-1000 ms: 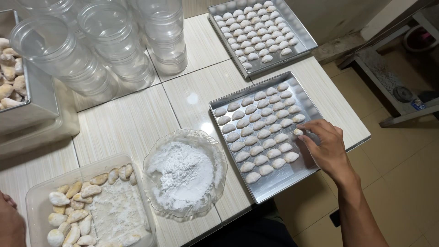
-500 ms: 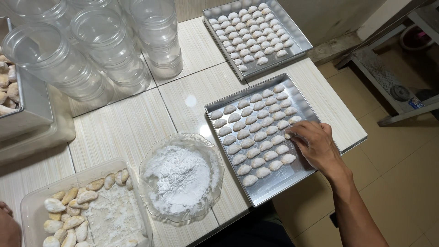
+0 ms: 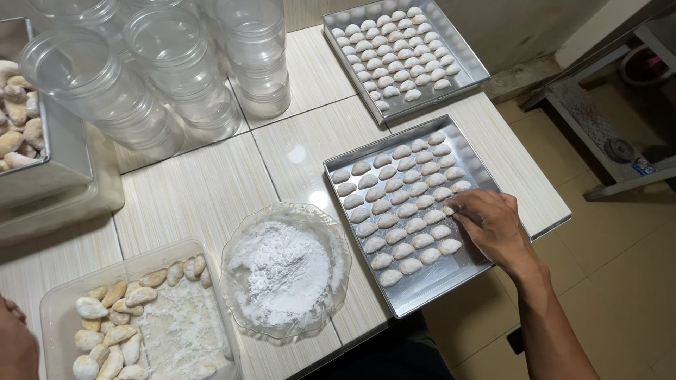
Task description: The person takes small dough pieces from a plastic container, rolls them in a plate of white powder, and places them onto a metal baking tray. The person repeats this process for multiple dough pieces, arranging them in neat rows on the tray.
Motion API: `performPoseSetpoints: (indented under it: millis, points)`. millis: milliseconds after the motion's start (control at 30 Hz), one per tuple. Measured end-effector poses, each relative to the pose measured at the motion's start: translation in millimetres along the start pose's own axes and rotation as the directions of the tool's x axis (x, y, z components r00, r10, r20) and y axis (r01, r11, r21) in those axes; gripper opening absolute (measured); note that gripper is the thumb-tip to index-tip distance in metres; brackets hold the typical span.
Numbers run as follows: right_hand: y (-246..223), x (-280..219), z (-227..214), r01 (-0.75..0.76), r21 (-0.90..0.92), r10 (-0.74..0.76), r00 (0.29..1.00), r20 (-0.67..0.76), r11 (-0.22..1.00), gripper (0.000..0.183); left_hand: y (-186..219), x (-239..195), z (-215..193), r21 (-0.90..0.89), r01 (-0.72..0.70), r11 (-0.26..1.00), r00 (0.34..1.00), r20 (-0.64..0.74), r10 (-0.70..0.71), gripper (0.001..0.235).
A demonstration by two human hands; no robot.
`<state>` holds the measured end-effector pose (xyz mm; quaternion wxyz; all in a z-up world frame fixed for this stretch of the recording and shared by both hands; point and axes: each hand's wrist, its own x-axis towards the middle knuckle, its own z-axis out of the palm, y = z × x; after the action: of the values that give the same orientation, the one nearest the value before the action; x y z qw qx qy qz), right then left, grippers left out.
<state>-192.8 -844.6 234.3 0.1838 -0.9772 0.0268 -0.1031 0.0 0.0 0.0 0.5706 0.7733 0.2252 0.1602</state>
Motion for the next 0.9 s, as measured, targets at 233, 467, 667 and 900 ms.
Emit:
performPoseSetpoints:
  millis: [233, 467, 667, 900]
  points:
    - [-34.5, 9.6, -12.6, 0.085, 0.085, -0.078, 0.993, -0.085, 0.993, 0.023, 131.4, -88.4, 23.4, 0.27, -0.008, 0.963, 1.0, -0.015, 0.012, 0.053]
    - [-155.5, 28.8, -1.7, 0.19, 0.468, -0.248, 0.967, 0.064, 0.863, 0.013, 197.1, -117.9, 38.6, 0.008, -0.202, 0.979, 0.974, -0.107, 0.202, 0.026]
    - [-222.3, 45.5, 42.4, 0.513, 0.471, -0.667, 0.7, 0.254, 0.718, 0.018, 215.6, -123.1, 35.1, 0.141, -0.281, 0.949, 0.948, -0.11, 0.297, 0.022]
    - [-250.3, 61.4, 58.0, 0.653, 0.156, -0.653, 0.647, 0.393, 0.741, 0.029, 225.1, -123.2, 36.6, 0.179, -0.295, 0.939, 0.943, -0.103, 0.316, 0.025]
